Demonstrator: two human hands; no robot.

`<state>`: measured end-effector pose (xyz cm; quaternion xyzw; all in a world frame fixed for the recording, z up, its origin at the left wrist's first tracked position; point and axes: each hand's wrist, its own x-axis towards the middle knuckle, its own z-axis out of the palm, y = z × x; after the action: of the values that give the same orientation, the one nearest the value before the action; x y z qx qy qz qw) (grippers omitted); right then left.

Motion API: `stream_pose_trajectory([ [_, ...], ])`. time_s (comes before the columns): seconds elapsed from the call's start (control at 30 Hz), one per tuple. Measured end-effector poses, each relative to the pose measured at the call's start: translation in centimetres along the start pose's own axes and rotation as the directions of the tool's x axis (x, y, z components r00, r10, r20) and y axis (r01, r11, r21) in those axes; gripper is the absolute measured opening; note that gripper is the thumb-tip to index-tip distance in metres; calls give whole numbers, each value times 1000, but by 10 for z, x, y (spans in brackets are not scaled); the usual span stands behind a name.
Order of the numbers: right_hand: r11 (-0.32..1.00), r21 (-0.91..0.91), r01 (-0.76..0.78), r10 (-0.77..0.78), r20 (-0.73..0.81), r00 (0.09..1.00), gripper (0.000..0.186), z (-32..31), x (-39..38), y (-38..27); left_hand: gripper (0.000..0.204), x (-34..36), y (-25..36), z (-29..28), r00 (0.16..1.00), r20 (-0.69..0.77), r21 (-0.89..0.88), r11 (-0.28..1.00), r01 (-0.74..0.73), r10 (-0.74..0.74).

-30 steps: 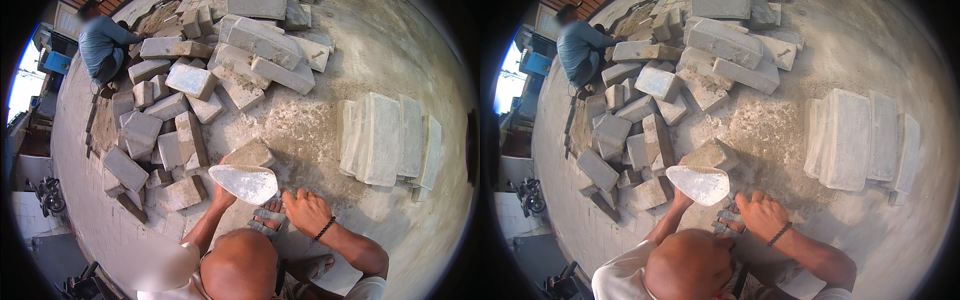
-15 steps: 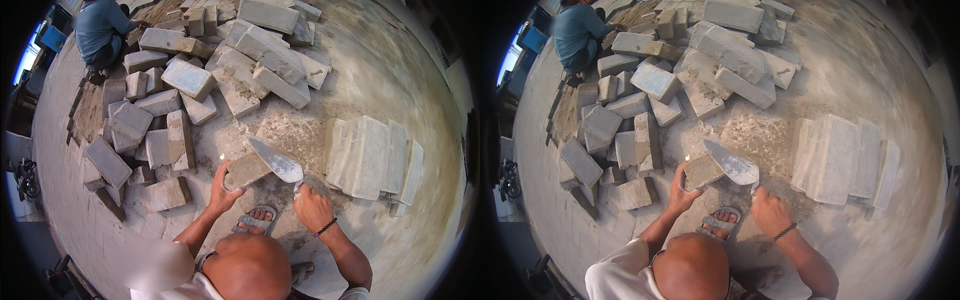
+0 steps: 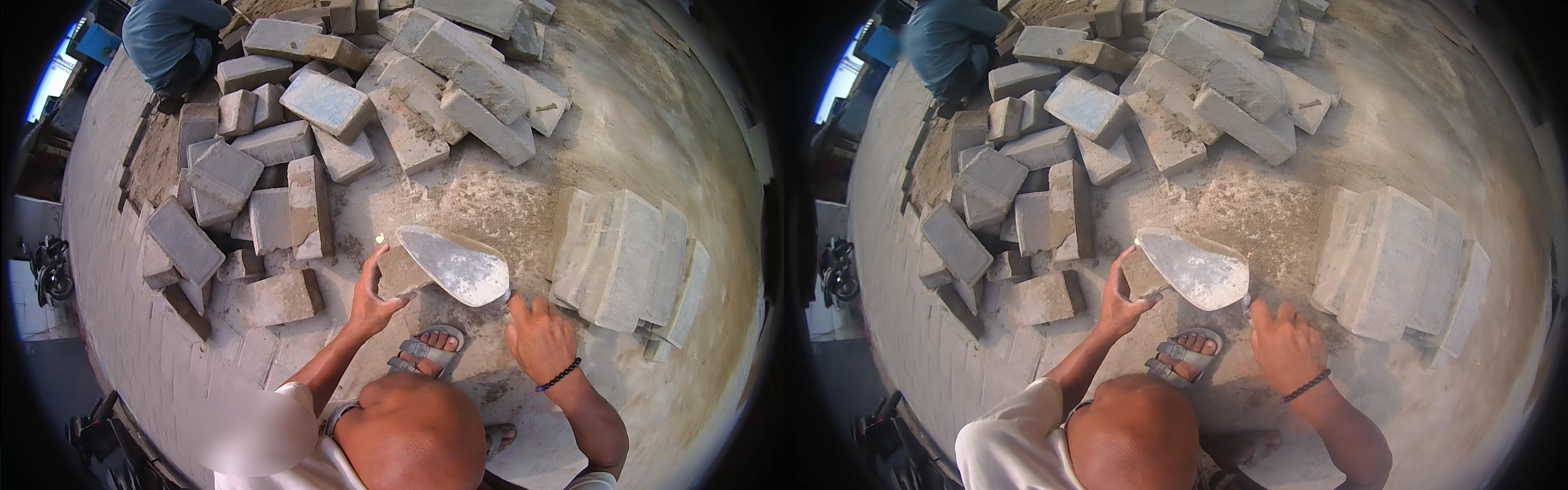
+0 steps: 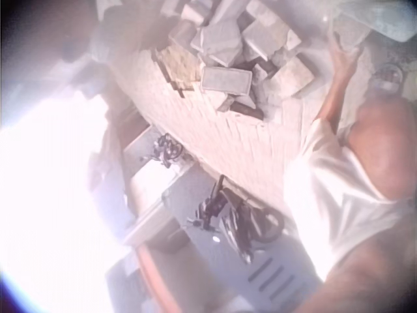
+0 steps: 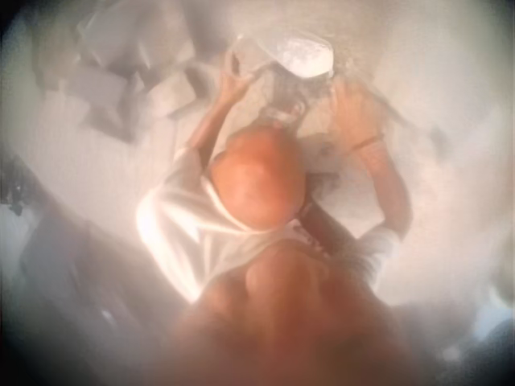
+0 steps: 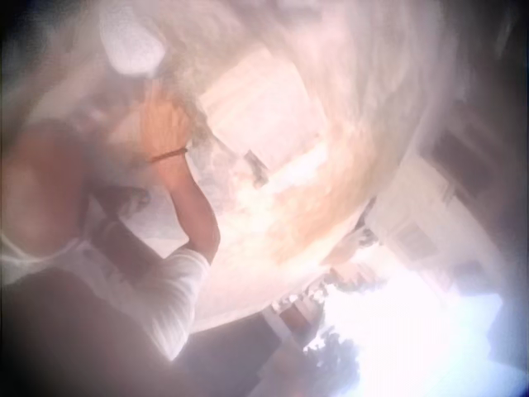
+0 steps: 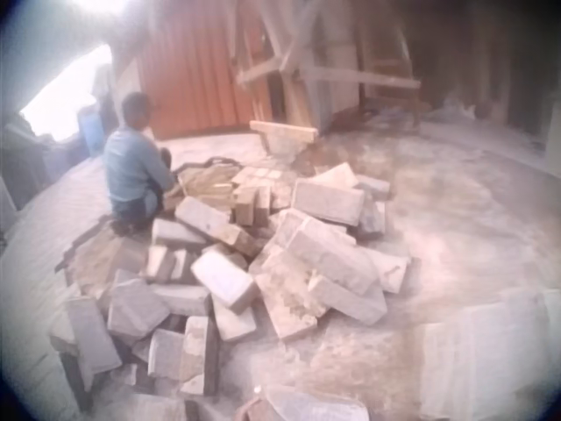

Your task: The person repeatedly picks up rectangular stone blocks from a pile, holds them with the left hand, and uses a chisel in the right hand to chip away edges and surfaces. The person places each treated block onto a separate stack on the ground and continues the process with additional blocks.

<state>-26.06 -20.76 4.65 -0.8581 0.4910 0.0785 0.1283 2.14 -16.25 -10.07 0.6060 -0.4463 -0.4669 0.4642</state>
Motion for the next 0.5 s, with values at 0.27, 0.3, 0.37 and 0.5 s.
stream_pose_trajectory([
  [0.27, 974, 22, 226, -225, -33, 974, 30, 3, -13, -22, 97, -7, -13, -5, 999, -24, -68, 997, -36, 34],
  [0.3, 968, -51, 246, -247, -7, 969, 31, 10, -15, -23, 97, -7, -7, -4, 996, -13, -35, 996, -84, 84],
  [0.37, 994, -16, 106, -107, -69, 992, 30, 11, -5, -5, 97, -2, -9, -5, 1000, 5, 26, 1000, 6, -6],
  [0.5, 907, 380, -181, 205, -23, 979, 27, -6, 22, 38, 104, 1, 6, -2, 999, 32, -59, 998, 11, -9],
])
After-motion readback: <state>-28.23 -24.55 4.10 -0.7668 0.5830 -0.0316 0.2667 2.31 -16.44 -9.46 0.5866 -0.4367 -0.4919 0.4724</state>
